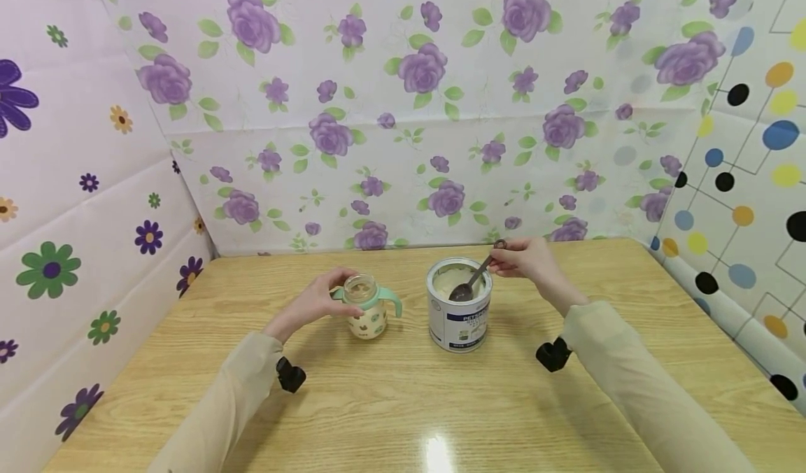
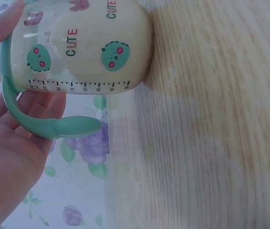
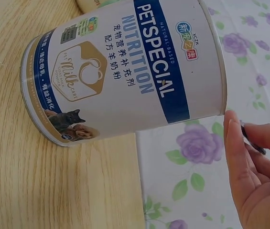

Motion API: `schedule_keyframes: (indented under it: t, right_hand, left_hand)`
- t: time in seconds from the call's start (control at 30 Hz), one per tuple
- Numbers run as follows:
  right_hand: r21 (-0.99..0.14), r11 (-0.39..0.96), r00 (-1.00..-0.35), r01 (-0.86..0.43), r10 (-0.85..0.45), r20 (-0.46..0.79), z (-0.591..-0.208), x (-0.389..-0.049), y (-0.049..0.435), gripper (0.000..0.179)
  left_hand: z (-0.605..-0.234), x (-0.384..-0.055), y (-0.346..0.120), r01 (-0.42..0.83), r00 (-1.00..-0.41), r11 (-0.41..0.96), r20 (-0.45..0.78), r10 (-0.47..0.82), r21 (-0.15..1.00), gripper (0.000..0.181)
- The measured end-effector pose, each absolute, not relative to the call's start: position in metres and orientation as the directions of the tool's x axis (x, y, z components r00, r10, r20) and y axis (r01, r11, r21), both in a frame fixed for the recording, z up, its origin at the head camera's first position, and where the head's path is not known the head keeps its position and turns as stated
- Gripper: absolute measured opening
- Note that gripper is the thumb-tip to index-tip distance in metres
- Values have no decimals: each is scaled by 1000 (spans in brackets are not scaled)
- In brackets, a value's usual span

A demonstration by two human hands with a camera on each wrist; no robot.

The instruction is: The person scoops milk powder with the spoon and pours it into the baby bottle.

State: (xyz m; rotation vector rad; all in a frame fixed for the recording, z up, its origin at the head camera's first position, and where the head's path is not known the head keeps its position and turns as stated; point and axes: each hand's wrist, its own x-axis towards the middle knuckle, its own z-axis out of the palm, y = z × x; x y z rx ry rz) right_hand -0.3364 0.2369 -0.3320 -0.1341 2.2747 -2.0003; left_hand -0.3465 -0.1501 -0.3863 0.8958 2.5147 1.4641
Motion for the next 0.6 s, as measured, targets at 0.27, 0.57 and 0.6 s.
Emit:
schedule_keyframes:
  t: [0.27,0.57,0.6]
  right_hand:
    - [-962,269,-991,-43,-133,7,-337,-341,241,54]
    - [-990,139,-994,8,-109,-23,-339,-339,246,67]
    - [-991,136,-994,4,-103,-19,-338,-338,248,69]
  left_hand:
    - [-363,-329,-144,438,-813,354,196,548,827,59]
    - [-389,-347,-150,397,-843,382,167,511,835,74]
    - [-390,-348,-151,397,-843,375,172,509,838,76]
